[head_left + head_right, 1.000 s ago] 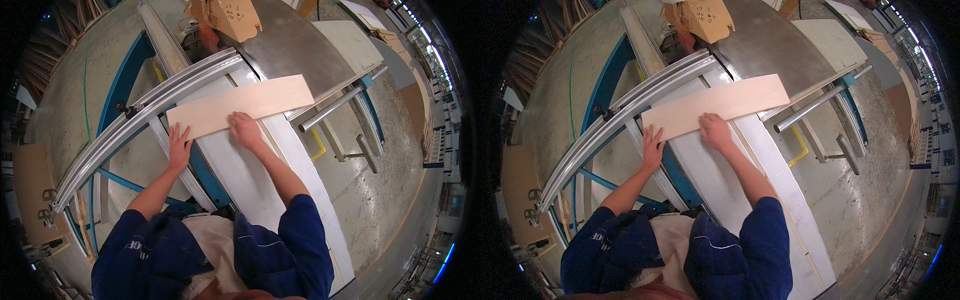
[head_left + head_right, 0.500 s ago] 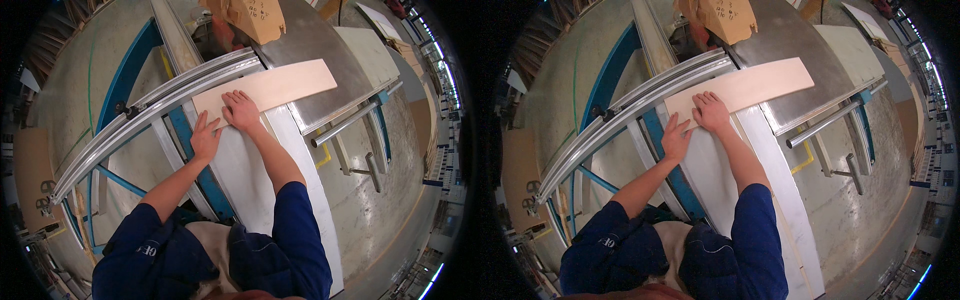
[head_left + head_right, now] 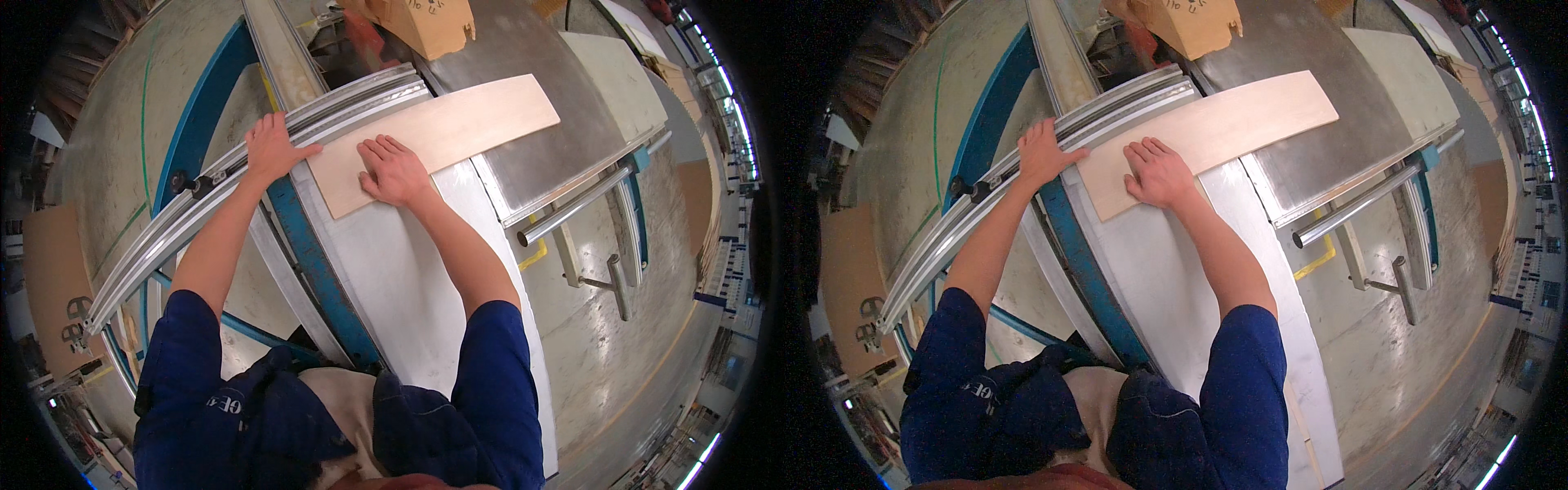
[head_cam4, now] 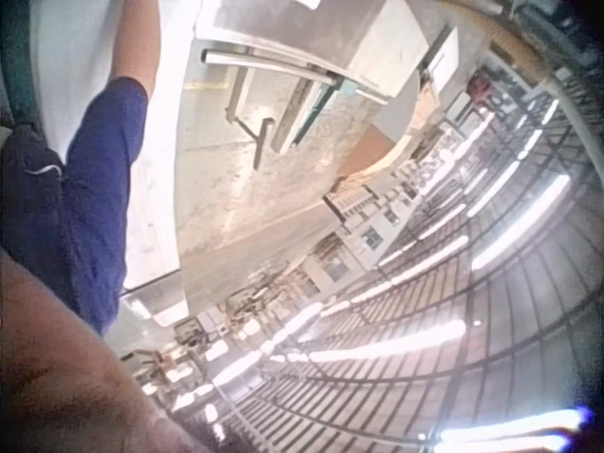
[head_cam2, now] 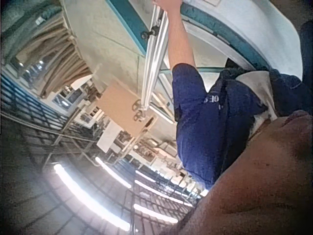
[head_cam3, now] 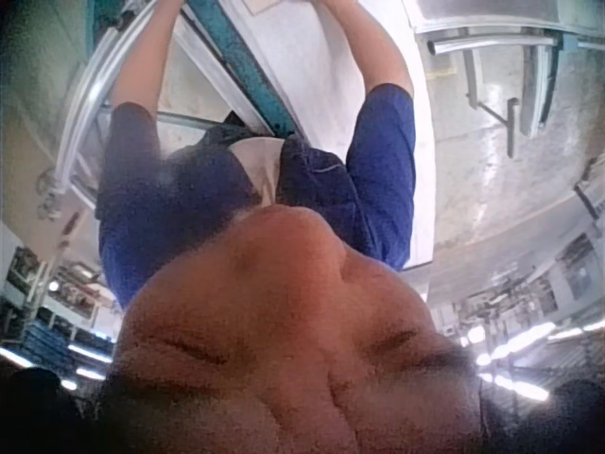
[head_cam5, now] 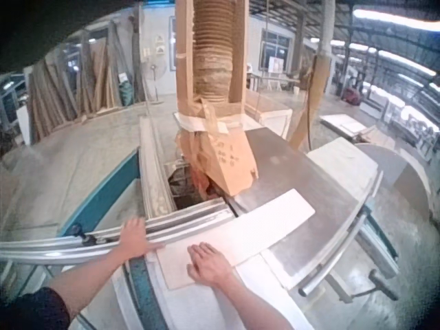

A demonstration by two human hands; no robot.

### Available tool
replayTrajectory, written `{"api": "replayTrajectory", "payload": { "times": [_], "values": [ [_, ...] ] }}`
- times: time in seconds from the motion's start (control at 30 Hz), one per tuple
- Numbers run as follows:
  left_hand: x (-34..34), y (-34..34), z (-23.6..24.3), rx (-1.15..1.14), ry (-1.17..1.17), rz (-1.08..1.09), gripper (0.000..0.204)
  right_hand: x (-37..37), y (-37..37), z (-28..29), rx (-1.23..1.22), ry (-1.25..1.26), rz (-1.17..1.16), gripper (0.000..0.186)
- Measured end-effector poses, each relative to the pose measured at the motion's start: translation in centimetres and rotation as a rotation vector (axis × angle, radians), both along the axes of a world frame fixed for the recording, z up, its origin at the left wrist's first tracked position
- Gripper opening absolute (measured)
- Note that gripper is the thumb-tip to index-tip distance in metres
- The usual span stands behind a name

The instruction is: The person places a rectangular wood panel and then a smaller panel onto a sliding table saw, aligning them against the fence and feeding the smaller panel through the blade to make a cut.

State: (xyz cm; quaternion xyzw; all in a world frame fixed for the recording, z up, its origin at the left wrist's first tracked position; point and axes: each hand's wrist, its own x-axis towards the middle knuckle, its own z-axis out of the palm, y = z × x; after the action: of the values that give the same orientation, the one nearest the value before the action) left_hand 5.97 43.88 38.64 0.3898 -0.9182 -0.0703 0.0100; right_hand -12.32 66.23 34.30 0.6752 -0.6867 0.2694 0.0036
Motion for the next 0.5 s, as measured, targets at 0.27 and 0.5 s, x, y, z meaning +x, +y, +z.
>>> {"api": "replayTrajectory", "payload": {
  "times": [0.27, 0.5],
  "values": [
    [-2.2, -0.1, -0.8, -0.044, -0.082, 0.042, 0.110, -1.1, -0.7, -1.7, -0.060, -0.047, 0.000, 0.049],
    [-3.0, -1.5, -2.6, -0.060, -0.052, 0.053, 0.106, -2.1, -2.0, -3.6, -0.096, -0.071, 0.017, 0.048]
  ]
}}
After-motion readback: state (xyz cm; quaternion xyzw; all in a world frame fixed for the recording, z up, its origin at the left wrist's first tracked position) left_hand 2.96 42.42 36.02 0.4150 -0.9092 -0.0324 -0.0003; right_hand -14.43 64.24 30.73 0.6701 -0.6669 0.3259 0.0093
